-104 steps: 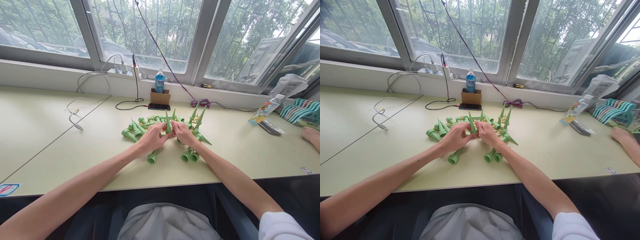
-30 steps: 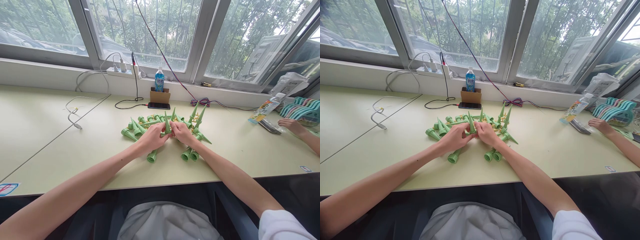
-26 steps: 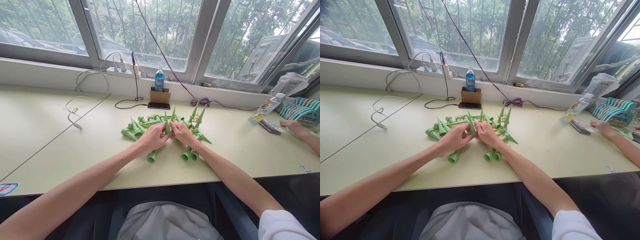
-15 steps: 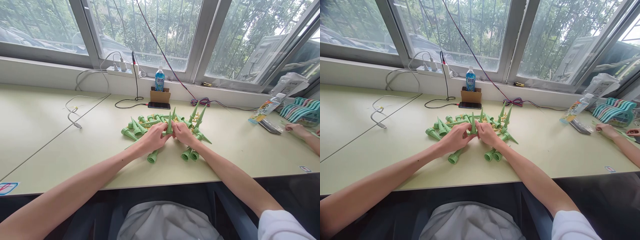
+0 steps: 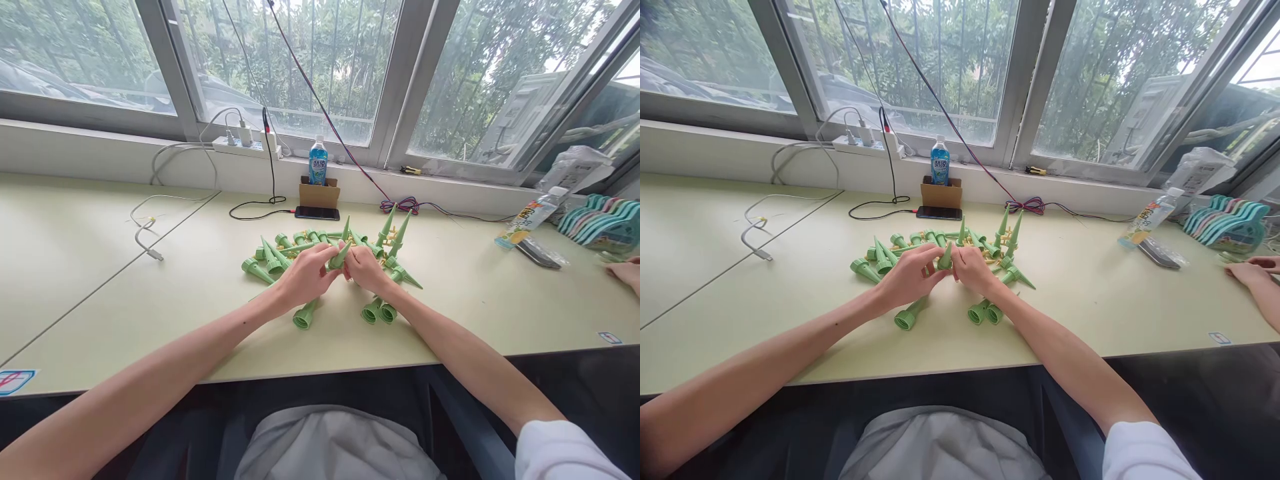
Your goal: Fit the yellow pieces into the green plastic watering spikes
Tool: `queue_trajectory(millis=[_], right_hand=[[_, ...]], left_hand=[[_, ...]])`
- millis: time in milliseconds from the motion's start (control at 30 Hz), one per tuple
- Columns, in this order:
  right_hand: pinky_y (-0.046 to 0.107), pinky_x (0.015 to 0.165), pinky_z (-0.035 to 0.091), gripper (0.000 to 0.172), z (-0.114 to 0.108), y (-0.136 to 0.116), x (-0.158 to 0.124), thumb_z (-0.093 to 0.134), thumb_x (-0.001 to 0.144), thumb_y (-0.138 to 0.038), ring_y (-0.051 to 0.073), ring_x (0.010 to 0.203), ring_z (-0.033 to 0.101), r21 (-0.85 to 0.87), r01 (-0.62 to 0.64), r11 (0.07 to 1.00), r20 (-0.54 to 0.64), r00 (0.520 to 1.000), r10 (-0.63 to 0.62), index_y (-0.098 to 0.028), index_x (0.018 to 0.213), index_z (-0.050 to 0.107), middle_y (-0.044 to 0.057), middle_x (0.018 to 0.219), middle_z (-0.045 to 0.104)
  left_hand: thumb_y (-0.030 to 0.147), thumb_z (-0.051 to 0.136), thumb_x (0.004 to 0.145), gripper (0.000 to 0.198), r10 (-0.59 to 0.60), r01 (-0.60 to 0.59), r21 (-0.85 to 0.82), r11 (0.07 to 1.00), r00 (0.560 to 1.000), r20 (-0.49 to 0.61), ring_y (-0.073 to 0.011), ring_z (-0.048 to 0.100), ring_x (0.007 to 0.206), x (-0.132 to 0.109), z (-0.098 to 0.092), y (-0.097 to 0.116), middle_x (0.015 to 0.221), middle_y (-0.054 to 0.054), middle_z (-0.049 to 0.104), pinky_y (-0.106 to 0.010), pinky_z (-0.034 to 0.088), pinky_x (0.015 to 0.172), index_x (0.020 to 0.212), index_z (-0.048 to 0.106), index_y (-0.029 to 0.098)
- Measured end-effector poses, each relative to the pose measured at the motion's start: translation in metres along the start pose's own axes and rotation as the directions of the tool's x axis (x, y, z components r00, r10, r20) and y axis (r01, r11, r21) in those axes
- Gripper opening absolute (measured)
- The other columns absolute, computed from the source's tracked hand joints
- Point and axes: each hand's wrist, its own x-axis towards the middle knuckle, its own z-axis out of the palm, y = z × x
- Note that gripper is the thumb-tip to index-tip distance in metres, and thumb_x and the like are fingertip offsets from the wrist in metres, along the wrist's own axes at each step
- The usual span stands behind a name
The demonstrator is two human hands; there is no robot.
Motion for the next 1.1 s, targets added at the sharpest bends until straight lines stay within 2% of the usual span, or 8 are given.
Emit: queue_trajectory(millis=[133, 500, 700, 967, 1100], right_hand=[[0.026, 0.058, 0.042, 0.071, 0.002, 0.000, 0.000, 0.030, 0.102, -0.049, 0.012, 0.044, 0.049, 0.018, 0.010, 1.000, -0.005, 1.000, -0.010, -0.021, 0.039, 0.045, 0.000, 0.038, 0.050], [0.026, 0.058, 0.041, 0.066, 0.005, -0.002, 0.000, 0.029, 0.100, -0.058, 0.012, 0.046, 0.048, 0.104, 0.069, 0.992, -0.092, 0.994, -0.059, -0.019, 0.050, 0.046, 0.000, 0.045, 0.052], [0.026, 0.056, 0.040, 0.061, 0.005, -0.003, 0.000, 0.031, 0.099, -0.061, 0.011, 0.046, 0.048, 0.175, 0.107, 0.979, -0.081, 0.992, -0.094, -0.020, 0.056, 0.046, -0.001, 0.048, 0.052], [0.026, 0.047, 0.035, 0.059, 0.005, 0.001, -0.001, 0.035, 0.094, -0.069, 0.012, 0.045, 0.042, 0.259, 0.047, 0.965, -0.026, 0.999, -0.042, -0.021, 0.060, 0.043, -0.001, 0.048, 0.046], [0.027, 0.045, 0.032, 0.060, 0.005, 0.002, -0.001, 0.036, 0.094, -0.069, 0.012, 0.046, 0.039, 0.244, 0.028, 0.969, -0.020, 1.000, -0.024, -0.022, 0.057, 0.041, -0.001, 0.048, 0.043]], left_hand=[[0.023, 0.060, 0.087, 0.007, -0.034, 0.034, -0.021, 0.999, 0.999, -0.018, -0.0087, 0.053, 0.058, 0.002, -0.001, 0.003, 0.082, 0.000, 0.054, -0.024, 0.044, 0.057, 0.083, 0.062, 0.017], [0.026, 0.061, 0.086, 0.010, -0.139, 0.114, -0.172, 0.979, 0.980, -0.140, -0.0063, 0.051, 0.055, 0.007, -0.006, 0.011, 0.088, -0.001, 0.061, -0.021, 0.047, 0.055, 0.088, 0.068, 0.019], [0.030, 0.062, 0.087, 0.013, -0.179, 0.137, -0.274, 0.952, 0.975, -0.134, -0.0060, 0.051, 0.053, 0.007, -0.007, 0.010, 0.087, -0.001, 0.061, -0.021, 0.047, 0.051, 0.087, 0.065, 0.018], [0.025, 0.066, 0.085, 0.007, -0.092, 0.062, -0.186, 0.980, 0.983, -0.157, -0.0059, 0.048, 0.055, 0.005, -0.003, 0.003, 0.084, 0.000, 0.059, -0.019, 0.045, 0.051, 0.086, 0.069, 0.019], [0.025, 0.065, 0.087, 0.008, 0.034, -0.048, -0.071, 0.996, 0.981, -0.192, -0.0056, 0.047, 0.054, 0.004, -0.002, -0.003, 0.089, -0.002, 0.063, -0.020, 0.045, 0.051, 0.091, 0.071, 0.020]])
